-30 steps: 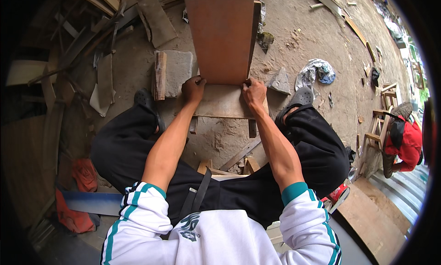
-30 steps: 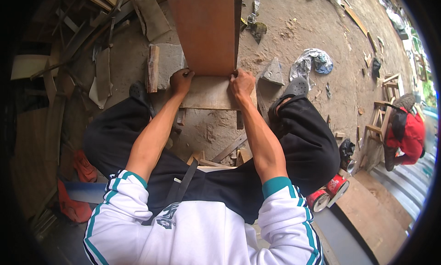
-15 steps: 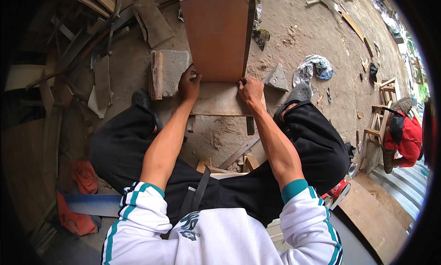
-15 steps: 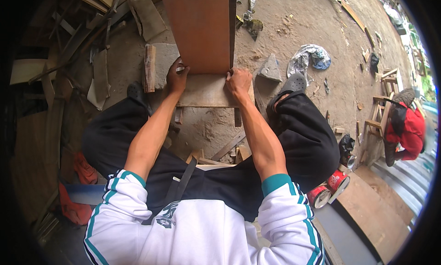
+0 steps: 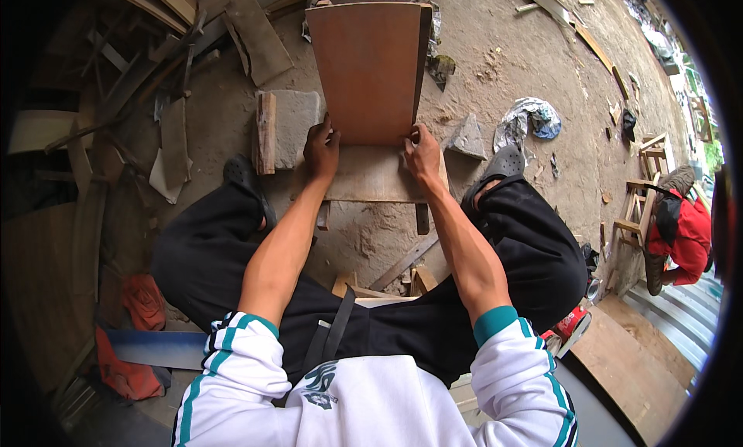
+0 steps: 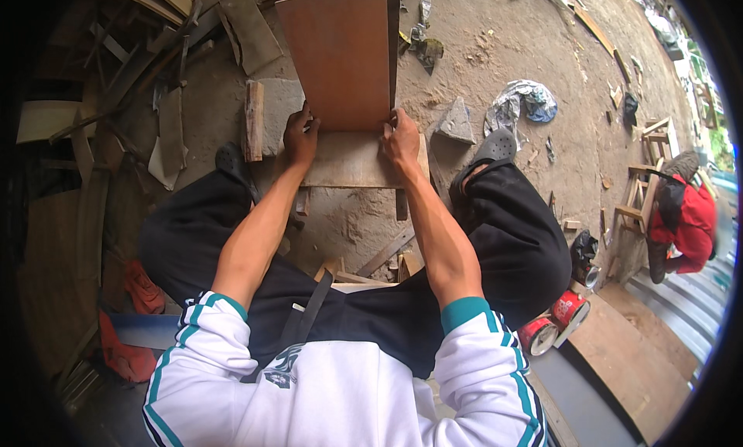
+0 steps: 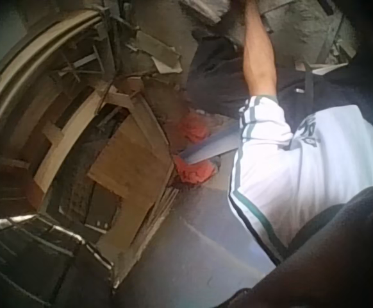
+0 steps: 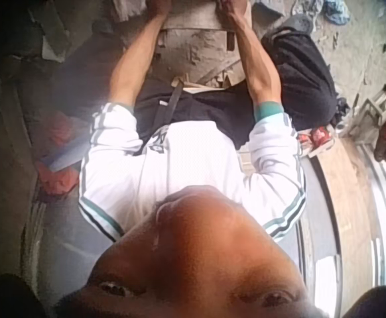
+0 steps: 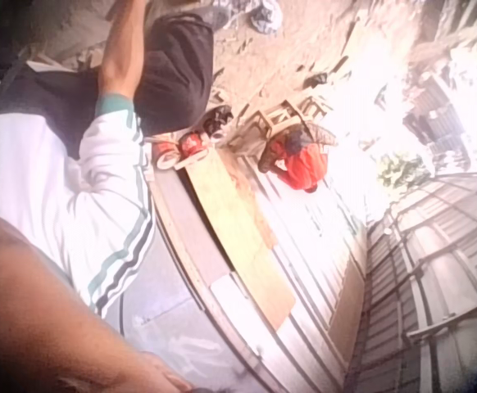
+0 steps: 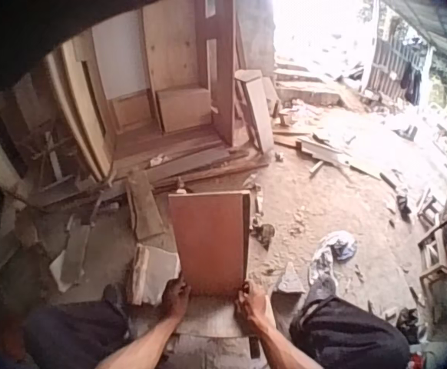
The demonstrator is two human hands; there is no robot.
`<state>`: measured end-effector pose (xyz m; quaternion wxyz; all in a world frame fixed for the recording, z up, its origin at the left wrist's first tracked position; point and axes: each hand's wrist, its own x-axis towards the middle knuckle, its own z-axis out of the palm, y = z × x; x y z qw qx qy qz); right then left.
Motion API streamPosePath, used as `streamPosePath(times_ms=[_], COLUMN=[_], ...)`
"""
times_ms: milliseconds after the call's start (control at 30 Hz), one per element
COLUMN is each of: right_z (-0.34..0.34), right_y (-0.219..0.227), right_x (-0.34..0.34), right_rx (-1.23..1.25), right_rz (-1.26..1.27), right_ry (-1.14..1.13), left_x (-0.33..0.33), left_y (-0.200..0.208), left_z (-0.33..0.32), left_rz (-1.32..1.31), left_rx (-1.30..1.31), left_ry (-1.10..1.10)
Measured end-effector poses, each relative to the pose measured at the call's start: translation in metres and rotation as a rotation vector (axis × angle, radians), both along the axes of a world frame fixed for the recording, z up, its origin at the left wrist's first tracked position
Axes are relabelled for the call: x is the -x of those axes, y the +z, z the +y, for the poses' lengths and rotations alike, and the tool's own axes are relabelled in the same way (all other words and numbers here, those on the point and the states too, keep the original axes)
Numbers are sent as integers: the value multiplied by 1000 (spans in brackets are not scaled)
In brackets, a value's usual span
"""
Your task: The person sits on the floor in a cluttered workshop and uses a hand saw to cut a rectangular piece of wood. They then use a sanding block to smooth the edges of the cut piece.
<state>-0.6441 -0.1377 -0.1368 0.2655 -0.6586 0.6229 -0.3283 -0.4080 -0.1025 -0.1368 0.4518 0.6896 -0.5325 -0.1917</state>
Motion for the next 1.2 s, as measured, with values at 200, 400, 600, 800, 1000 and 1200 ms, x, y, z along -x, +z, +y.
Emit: streamPosePath(times_ms=[200,400,600,800,1000,1200], right_z=[2,4,0,7,6,6], right_y=[-4,2,-4,-4,-2,0], right_x=[2,0,2,-4,-4,-5], right_rx=[41,51,88,23,-20,-9], right_rz=[-32,-98,-41,144,94,64], right_ry=[23,33,15,6,-34,-38], left_x=[1,-1,5,1,3,2], left_y=[4,3,7,5,5,5], left_z=[3,2,0,0,-2,-3], left_rz=[22,8,7,22,48,6], left_rx=[-34,43,-36,-26,-4,19], left_ry=[-1,-14,11,22,23,43])
